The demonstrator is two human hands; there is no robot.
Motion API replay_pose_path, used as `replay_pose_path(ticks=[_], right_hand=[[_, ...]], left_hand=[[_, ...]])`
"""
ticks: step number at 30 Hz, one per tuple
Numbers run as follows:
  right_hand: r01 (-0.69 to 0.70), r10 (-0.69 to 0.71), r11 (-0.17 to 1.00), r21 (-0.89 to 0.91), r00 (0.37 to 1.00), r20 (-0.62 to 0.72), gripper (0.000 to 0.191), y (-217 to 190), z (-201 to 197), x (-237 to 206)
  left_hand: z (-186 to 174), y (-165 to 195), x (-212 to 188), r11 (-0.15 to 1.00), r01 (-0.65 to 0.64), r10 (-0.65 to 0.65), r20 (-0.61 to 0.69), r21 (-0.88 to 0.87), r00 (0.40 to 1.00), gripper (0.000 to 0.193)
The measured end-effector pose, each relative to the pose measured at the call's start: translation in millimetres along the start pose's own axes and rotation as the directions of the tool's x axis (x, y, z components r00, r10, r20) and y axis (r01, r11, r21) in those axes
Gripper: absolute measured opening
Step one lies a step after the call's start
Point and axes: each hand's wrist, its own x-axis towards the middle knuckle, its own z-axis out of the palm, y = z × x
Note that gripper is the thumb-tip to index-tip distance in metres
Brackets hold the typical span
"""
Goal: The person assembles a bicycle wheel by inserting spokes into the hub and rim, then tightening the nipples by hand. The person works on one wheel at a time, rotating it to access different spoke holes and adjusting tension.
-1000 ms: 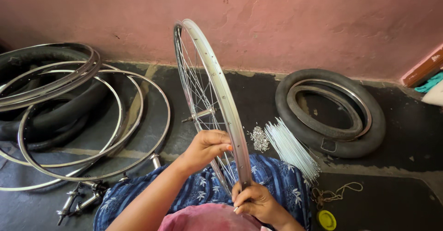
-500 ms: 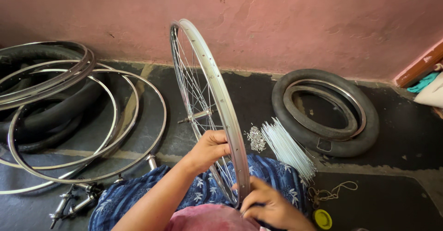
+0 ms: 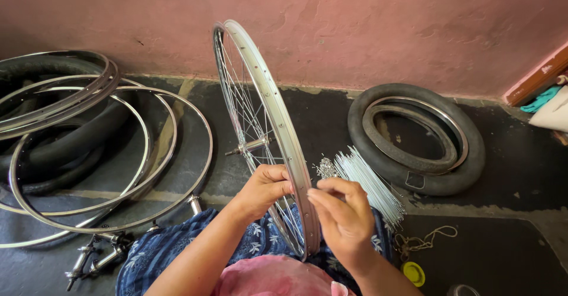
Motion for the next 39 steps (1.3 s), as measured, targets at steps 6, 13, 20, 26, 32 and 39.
replay_pose_path(ticks=[6,13,20,26,32,39], right_hand=[[0.098,-0.110,0.971,-0.218,0.993,-0.043,0.025,-6,16,5],[0.232,-0.257,0.913,-0.334,0.966,-0.031,0.031,-5,20,5],[0.220,-0.243,0.935,-0.279,0.969,-0.050,0.027,-1,19,3],[0.225,-0.251,0.927,-0.300,0.967,-0.049,0.022,1,22,4],[0.233,-0.253,0.926,-0.297,0.967,-0.032,0.020,2,20,6],[0.198,-0.223,0.936,-0.292,0.973,-0.056,0.021,2,21,3]], left_hand=[[1,-6,0,0.998,0.013,-0.014,-0.007,-0.057,1.000,0.011],[7,-2,0,0.998,0.000,-0.002,-0.044,-0.059,0.999,0.011],[8,-3,1,0.997,-0.020,0.017,-0.034,-0.069,0.999,0.011],[8,-2,2,0.999,-0.008,0.006,-0.055,-0.051,0.998,0.013],[7,-4,3,0.998,-0.038,0.035,-0.060,-0.042,0.998,0.012],[3,-8,3,0.999,-0.035,0.033,-0.058,-0.037,0.998,0.010]])
